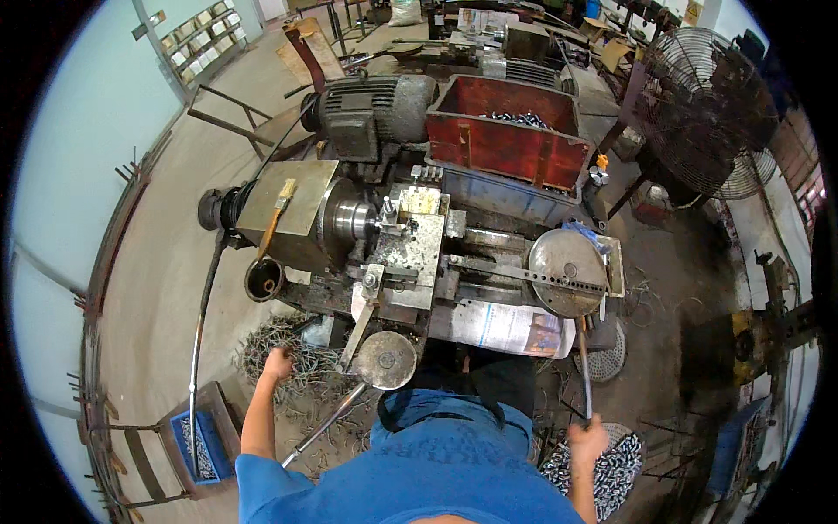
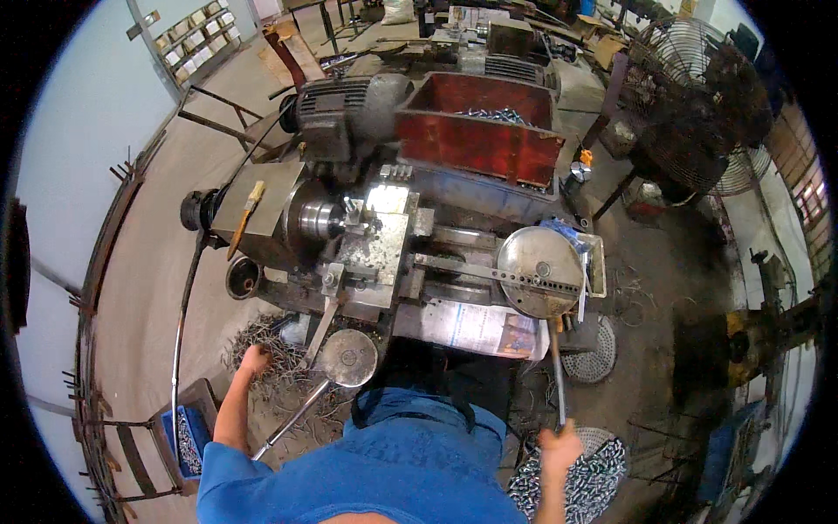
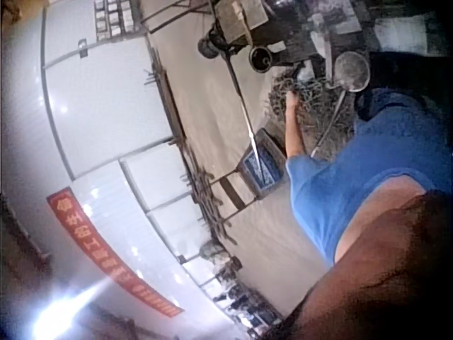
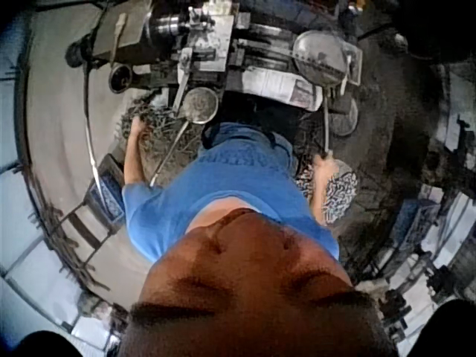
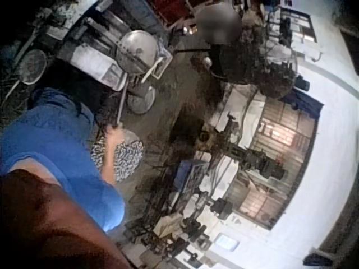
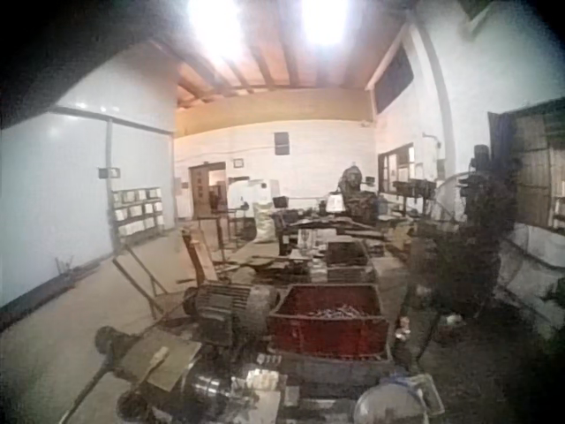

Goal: The person operates a manual lathe to machine small metal components. They mount a metal workpiece into the chuck, use levers to control the machine's movement, and then remove the finished piece and place it into a bin with other parts.

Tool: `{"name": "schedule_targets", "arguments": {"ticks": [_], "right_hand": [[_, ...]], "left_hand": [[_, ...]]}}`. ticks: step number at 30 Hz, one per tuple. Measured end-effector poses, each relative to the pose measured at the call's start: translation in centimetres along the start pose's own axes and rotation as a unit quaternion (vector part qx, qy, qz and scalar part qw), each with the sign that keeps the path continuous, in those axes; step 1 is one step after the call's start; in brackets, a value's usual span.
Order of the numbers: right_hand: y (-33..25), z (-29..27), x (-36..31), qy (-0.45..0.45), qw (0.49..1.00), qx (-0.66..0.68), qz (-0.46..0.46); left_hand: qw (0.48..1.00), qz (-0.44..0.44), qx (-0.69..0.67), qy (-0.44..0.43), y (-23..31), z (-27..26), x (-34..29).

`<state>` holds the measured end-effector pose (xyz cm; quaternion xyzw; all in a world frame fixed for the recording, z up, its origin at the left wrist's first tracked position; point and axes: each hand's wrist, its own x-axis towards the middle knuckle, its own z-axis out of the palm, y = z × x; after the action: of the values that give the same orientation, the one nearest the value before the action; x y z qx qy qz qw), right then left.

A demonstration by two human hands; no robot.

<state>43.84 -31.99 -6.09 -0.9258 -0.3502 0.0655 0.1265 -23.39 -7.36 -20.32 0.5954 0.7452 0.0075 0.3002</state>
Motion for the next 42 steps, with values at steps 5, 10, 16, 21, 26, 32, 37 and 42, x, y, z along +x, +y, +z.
{"name": "schedule_targets", "arguments": {"ticks": [5, 10, 16, 21, 26, 32, 37, 42], "right_hand": [[10.2, 0.1, 14.3, 0.131, 0.959, -0.234, -0.094], [4.9, -2.3, 20.1, 0.198, 0.952, -0.171, -0.161], [-5.1, -2.7, 16.0, 0.185, 0.944, 0.016, -0.273], [-20.1, -6.4, 14.8, 0.093, 0.869, 0.177, -0.453], [-38.7, -4.8, 10.2, 0.068, 0.672, 0.226, -0.702], [-49.4, 0.7, 8.2, -0.001, 0.685, -0.090, -0.723], [-51.1, 2.8, 7.6, -0.036, 0.694, -0.084, -0.714], [-51.1, 3.1, 8.1, -0.036, 0.687, -0.093, -0.720]], "left_hand": [[0.991, 0.004, 0.095, 0.095, 5.6, -2.3, 3.3], [0.964, 0.070, 0.249, 0.057, 7.8, -0.5, 5.6], [0.947, -0.084, 0.046, 0.307, 8.3, 11.3, 5.8], [0.968, 0.059, 0.242, 0.039, 7.2, 1.3, 5.2], [0.973, 0.091, 0.200, 0.064, 7.1, -2.4, 2.7], [0.942, 0.084, 0.034, 0.324, 8.5, -18.3, -5.8], [0.915, -0.142, 0.037, 0.377, -2.8, -19.2, -9.1], [0.911, -0.178, 0.085, 0.362, -0.1, -15.4, -9.9]]}}
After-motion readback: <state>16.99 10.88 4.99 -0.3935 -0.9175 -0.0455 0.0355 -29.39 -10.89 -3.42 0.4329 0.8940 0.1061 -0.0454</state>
